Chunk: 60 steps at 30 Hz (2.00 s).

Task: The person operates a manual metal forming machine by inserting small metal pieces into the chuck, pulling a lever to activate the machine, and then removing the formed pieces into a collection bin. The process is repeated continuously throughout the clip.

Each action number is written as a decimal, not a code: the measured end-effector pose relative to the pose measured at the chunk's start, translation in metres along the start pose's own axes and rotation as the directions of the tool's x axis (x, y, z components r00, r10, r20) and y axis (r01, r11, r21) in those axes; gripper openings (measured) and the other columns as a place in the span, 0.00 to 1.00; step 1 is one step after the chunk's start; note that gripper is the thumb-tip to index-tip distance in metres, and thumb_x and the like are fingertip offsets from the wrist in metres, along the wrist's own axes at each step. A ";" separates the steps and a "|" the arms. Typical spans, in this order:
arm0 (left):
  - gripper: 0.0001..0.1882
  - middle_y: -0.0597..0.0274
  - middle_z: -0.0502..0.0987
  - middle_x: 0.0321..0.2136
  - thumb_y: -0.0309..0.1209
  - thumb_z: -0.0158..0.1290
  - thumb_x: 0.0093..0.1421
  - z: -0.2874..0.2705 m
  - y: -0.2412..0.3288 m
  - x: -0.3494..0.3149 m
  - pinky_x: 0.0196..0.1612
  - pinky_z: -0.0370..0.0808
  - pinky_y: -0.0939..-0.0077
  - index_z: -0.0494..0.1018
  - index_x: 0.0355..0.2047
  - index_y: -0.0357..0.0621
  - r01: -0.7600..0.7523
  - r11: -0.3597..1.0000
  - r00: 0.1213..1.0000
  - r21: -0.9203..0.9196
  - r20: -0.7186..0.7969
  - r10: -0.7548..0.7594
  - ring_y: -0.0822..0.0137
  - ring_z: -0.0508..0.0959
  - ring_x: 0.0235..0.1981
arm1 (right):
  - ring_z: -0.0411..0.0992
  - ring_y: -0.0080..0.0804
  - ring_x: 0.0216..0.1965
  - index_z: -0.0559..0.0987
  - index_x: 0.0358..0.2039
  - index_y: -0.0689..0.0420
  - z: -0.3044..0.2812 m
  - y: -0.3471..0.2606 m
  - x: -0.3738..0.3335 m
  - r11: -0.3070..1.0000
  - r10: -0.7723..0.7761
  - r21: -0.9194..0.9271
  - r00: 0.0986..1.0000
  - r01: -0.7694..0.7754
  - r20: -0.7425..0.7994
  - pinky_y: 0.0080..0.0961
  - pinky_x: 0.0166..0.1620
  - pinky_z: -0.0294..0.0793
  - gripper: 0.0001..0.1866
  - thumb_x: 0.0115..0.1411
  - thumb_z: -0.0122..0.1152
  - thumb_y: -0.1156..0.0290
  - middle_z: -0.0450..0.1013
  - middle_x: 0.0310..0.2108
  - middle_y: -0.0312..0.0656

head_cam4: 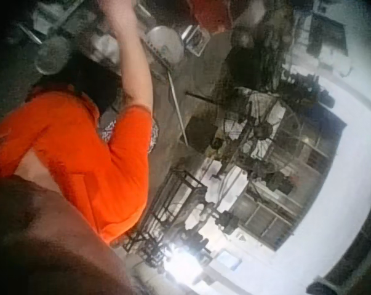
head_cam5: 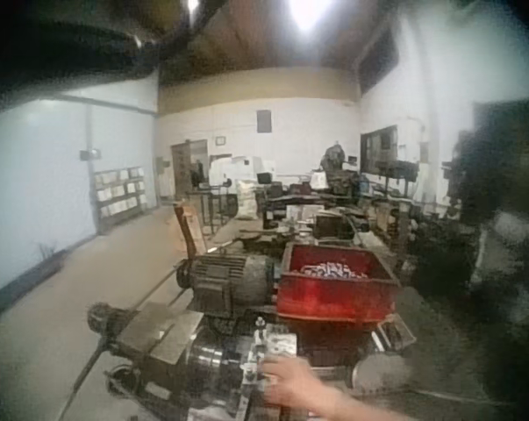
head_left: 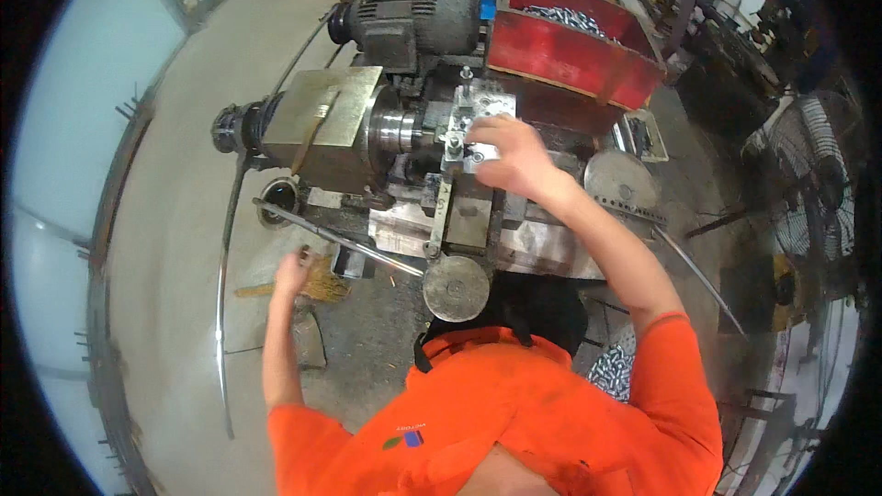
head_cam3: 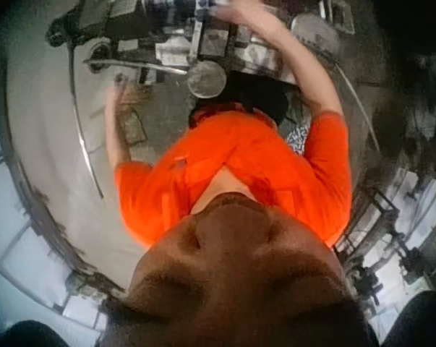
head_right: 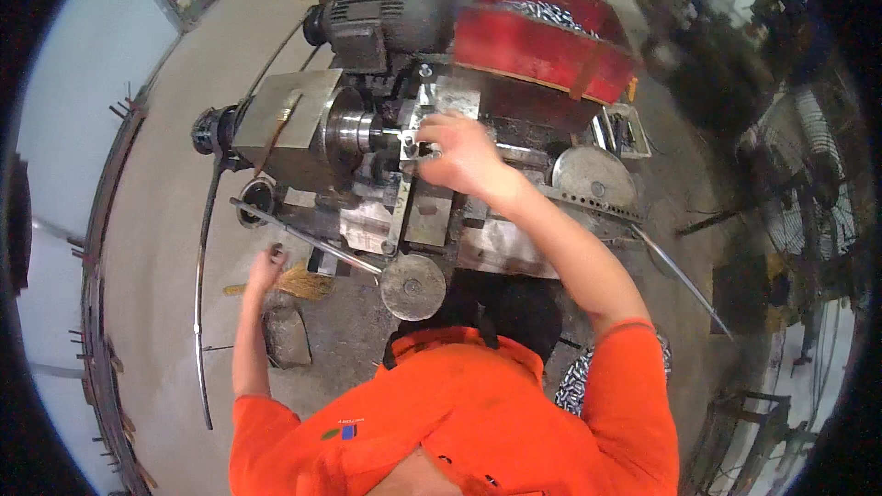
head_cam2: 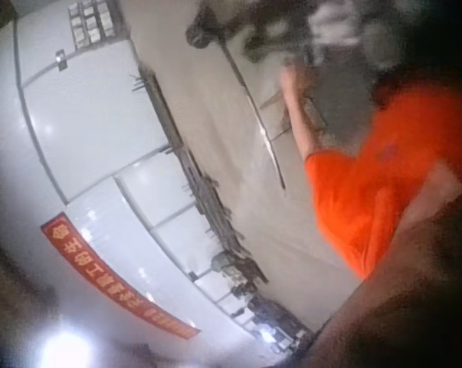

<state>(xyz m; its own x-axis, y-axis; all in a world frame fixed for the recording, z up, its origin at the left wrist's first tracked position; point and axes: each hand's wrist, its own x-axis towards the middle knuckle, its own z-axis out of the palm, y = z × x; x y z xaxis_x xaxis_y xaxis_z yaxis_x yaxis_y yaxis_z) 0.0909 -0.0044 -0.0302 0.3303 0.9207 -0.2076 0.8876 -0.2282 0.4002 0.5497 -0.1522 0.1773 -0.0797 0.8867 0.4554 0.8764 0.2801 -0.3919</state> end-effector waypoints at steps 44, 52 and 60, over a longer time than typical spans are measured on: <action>0.17 0.48 0.78 0.27 0.45 0.53 0.48 -0.093 0.032 -0.125 0.36 0.73 0.55 0.74 0.30 0.46 0.608 0.794 0.650 -0.018 -0.564 -0.510 0.47 0.78 0.31 | 0.73 0.49 0.27 0.82 0.19 0.55 0.095 0.003 0.081 0.969 0.091 -0.248 0.960 -0.023 0.266 0.37 0.34 0.74 0.12 0.32 0.55 0.66 0.73 0.20 0.52; 0.25 0.46 0.77 0.27 0.45 0.55 0.49 -0.082 0.060 -0.130 0.36 0.73 0.56 0.72 0.41 0.39 0.548 0.834 0.714 0.060 -0.553 -0.430 0.47 0.78 0.31 | 0.73 0.51 0.26 0.81 0.17 0.56 0.084 0.000 0.074 0.945 0.189 -0.304 0.958 -0.117 0.218 0.38 0.33 0.75 0.11 0.31 0.54 0.67 0.73 0.19 0.53; 0.25 0.45 0.77 0.29 0.43 0.56 0.48 -0.067 0.054 -0.133 0.35 0.73 0.57 0.71 0.43 0.39 0.570 0.815 0.673 0.105 -0.628 -0.390 0.48 0.78 0.31 | 0.69 0.45 0.34 0.79 0.18 0.57 -0.036 0.040 0.040 0.961 -0.090 -0.260 0.996 0.091 0.015 0.38 0.38 0.70 0.13 0.32 0.55 0.63 0.74 0.27 0.44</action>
<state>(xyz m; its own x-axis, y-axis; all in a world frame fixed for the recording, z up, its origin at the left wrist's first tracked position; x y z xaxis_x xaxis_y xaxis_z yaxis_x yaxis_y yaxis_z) 0.0738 -0.1182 0.0789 -0.3257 0.9077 0.2644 0.9452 0.3059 0.1141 0.5989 -0.1181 0.2084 -0.1655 0.8634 0.4766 0.9588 0.2540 -0.1273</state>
